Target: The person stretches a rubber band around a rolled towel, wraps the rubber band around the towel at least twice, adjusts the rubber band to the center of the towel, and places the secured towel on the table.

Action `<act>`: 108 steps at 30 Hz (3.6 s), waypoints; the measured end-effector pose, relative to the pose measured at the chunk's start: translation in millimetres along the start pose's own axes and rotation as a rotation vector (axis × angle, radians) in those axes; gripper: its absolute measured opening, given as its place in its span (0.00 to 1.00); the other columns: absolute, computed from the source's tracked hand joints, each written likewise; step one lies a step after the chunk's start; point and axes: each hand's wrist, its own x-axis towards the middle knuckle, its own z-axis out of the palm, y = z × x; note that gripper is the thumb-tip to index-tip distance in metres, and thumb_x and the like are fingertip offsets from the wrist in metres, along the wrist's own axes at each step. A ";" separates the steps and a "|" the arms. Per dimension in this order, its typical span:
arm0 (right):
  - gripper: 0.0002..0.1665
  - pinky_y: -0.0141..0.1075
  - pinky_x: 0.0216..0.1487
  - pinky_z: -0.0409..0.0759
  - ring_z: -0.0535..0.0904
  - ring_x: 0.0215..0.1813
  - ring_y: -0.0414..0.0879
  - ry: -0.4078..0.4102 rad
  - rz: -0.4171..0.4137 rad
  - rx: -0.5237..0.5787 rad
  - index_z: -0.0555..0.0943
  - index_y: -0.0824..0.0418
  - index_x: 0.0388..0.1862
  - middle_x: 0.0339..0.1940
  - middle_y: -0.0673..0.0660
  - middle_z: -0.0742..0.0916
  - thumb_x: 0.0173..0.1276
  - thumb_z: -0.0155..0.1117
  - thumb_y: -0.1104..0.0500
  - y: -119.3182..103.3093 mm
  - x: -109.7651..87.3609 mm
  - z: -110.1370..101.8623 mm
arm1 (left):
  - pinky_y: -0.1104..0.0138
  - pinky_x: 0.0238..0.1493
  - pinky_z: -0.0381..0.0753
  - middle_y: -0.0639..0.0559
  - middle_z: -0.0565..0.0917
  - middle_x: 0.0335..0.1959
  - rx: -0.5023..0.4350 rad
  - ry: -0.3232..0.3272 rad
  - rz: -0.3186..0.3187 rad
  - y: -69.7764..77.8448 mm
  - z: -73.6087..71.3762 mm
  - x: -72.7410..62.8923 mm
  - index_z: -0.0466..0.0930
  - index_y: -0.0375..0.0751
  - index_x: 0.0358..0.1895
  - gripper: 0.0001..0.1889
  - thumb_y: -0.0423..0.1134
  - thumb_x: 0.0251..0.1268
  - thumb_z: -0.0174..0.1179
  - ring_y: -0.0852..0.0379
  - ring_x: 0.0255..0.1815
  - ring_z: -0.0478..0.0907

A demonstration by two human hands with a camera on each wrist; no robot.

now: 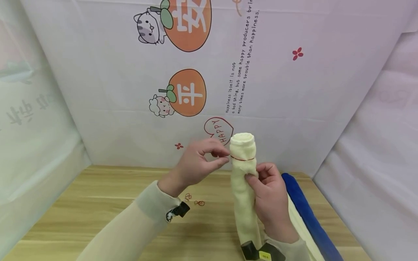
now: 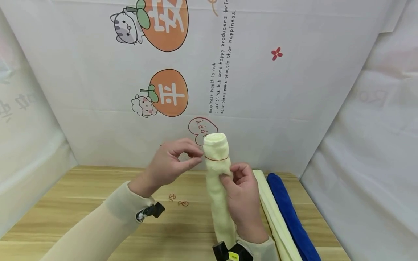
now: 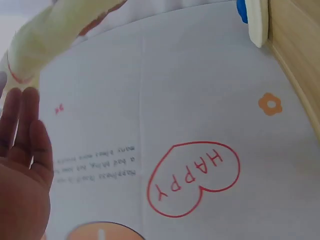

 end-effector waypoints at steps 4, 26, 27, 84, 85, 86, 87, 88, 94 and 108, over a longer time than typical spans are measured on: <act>0.14 0.37 0.41 0.83 0.82 0.42 0.50 -0.003 -0.003 0.054 0.67 0.67 0.46 0.41 0.61 0.82 0.69 0.61 0.72 1.2 1.3 0.0 | 0.74 0.36 0.78 0.53 0.82 0.35 0.229 0.003 0.149 7.5 9.0 0.1 0.88 0.36 0.41 0.07 0.30 0.60 0.71 0.64 0.34 0.77; 0.28 0.43 0.46 0.84 0.84 0.48 0.54 -0.156 0.017 0.230 0.65 0.62 0.67 0.54 0.60 0.84 0.71 0.61 0.70 -2.4 -1.9 -2.9 | 0.69 0.43 0.78 0.50 0.79 0.39 0.625 0.006 0.286 23.4 25.6 6.2 0.84 0.37 0.37 0.02 0.32 0.64 0.67 0.55 0.37 0.77; 0.28 0.43 0.46 0.84 0.85 0.48 0.53 -0.158 0.019 0.224 0.65 0.61 0.68 0.54 0.59 0.85 0.72 0.62 0.69 -2.8 -1.8 -3.1 | 0.69 0.43 0.78 0.50 0.80 0.39 0.621 0.005 0.283 23.8 25.6 6.2 0.84 0.37 0.37 0.02 0.32 0.65 0.67 0.54 0.37 0.77; 0.12 0.38 0.42 0.84 0.82 0.41 0.49 -0.067 0.017 0.336 0.79 0.61 0.53 0.42 0.60 0.78 0.73 0.61 0.68 4.4 -2.0 0.8 | 0.71 0.36 0.81 0.48 0.87 0.45 -1.117 0.406 -0.253 10.4 32.3 -1.0 0.86 0.47 0.46 0.13 0.30 0.57 0.71 0.59 0.37 0.81; 0.12 0.38 0.42 0.84 0.82 0.41 0.49 -0.068 0.013 0.335 0.79 0.61 0.53 0.42 0.60 0.78 0.73 0.61 0.68 4.3 -2.3 1.1 | 0.71 0.36 0.82 0.48 0.87 0.46 -1.103 0.435 -0.265 11.8 34.8 -0.2 0.86 0.47 0.48 0.16 0.33 0.55 0.72 0.59 0.35 0.81; 0.12 0.38 0.42 0.84 0.82 0.41 0.49 -0.067 0.008 0.337 0.79 0.61 0.53 0.42 0.60 0.78 0.73 0.61 0.68 4.1 -2.6 1.3 | 0.70 0.37 0.81 0.48 0.87 0.46 -1.089 0.456 -0.269 13.0 37.0 0.5 0.85 0.48 0.50 0.18 0.36 0.53 0.73 0.59 0.35 0.82; 0.12 0.38 0.42 0.84 0.82 0.41 0.49 -0.063 0.007 0.336 0.79 0.61 0.53 0.42 0.60 0.78 0.73 0.61 0.68 3.9 -2.9 1.4 | 0.70 0.39 0.81 0.49 0.87 0.45 -1.067 0.468 -0.272 14.4 39.0 1.2 0.85 0.49 0.51 0.20 0.38 0.53 0.73 0.59 0.36 0.82; 0.12 0.38 0.42 0.84 0.82 0.41 0.49 -0.059 0.006 0.337 0.79 0.61 0.53 0.42 0.60 0.78 0.72 0.62 0.68 3.6 -3.1 1.6 | 0.70 0.42 0.79 0.50 0.88 0.44 -1.042 0.475 -0.267 15.7 40.8 1.4 0.85 0.50 0.52 0.20 0.40 0.53 0.73 0.59 0.38 0.82; 0.12 0.39 0.42 0.85 0.82 0.41 0.50 -0.026 0.028 0.345 0.80 0.61 0.52 0.42 0.60 0.77 0.72 0.61 0.70 2.5 -2.7 4.0 | 0.66 0.49 0.67 0.54 0.88 0.41 -0.849 0.542 -0.201 23.9 48.4 0.3 0.87 0.56 0.48 0.17 0.49 0.54 0.69 0.58 0.49 0.82; 0.12 0.37 0.39 0.85 0.84 0.40 0.50 0.093 -0.059 0.315 0.81 0.66 0.52 0.43 0.63 0.79 0.71 0.62 0.70 -6.1 -5.3 -0.6 | 0.62 0.54 0.79 0.50 0.87 0.47 -0.161 0.644 -0.287 44.0 53.9 -2.4 0.86 0.31 0.44 0.16 0.42 0.62 0.67 0.56 0.53 0.82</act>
